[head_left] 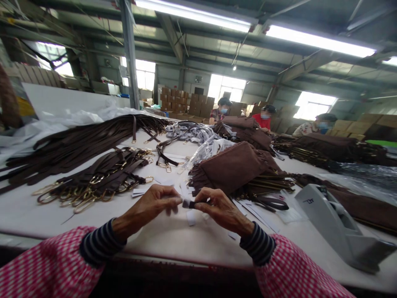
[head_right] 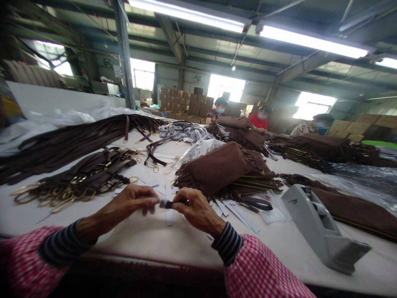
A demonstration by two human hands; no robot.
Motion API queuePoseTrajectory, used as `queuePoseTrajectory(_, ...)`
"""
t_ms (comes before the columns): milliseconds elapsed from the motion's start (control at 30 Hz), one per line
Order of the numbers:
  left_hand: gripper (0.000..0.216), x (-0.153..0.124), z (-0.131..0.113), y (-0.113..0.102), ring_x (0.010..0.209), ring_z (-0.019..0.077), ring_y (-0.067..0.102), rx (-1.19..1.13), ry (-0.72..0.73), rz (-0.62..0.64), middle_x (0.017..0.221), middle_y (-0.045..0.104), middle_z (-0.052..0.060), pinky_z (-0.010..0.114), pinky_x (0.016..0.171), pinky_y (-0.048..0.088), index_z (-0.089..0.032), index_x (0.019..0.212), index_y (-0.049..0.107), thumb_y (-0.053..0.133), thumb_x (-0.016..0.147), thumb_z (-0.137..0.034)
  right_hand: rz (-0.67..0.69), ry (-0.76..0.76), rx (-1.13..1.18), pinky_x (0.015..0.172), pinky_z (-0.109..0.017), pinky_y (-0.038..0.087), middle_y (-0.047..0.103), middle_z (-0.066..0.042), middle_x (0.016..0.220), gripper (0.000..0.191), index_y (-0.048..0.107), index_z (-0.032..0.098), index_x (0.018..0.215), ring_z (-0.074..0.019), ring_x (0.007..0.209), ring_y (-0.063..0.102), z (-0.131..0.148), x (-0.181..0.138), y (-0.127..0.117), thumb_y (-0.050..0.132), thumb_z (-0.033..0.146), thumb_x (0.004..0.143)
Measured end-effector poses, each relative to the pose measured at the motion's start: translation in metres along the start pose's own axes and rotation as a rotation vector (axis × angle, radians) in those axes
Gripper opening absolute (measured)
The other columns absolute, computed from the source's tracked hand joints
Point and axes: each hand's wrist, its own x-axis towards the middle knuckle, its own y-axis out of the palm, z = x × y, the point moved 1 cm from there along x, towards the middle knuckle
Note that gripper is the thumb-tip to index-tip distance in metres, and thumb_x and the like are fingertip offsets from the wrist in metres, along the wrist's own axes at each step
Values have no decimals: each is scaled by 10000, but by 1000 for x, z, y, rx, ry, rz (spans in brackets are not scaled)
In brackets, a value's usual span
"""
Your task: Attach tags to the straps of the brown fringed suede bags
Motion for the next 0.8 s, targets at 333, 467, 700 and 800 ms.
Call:
queuePoseTrajectory(333,121,-8,-6,3,657,167,600,214,11,56,710,653,-5,260,626,443,-187,851,679,649,801,-292,-15,-84,-48,734,-273,367,640,-10,814,53,703,176,827,-163,818,549,-4,-4,5,674,142,855)
queuePoseTrajectory(467,125,-5,-10,4,683,182,625,199,5,104,734,688,21,278,665,468,-172,809,693,628,809,-279,-3,-109,-55,731,-273,362,636,-6,822,67,698,172,832,-155,809,542,-3,-5,0,664,121,859)
queuePoseTrajectory(700,280,-7,-19,9,716,166,606,81,-123,121,815,720,50,245,649,407,-159,871,739,659,839,-425,-25,-129,-55,738,-271,382,648,-11,830,69,706,174,819,-157,812,562,-1,-11,-4,679,119,850)
queuePoseTrajectory(800,283,-5,-17,16,699,172,607,133,-126,129,808,710,45,235,572,359,-161,892,739,703,785,-421,3,-168,-72,737,-268,390,648,-19,818,64,723,166,808,-156,806,568,-1,-12,-4,698,119,843)
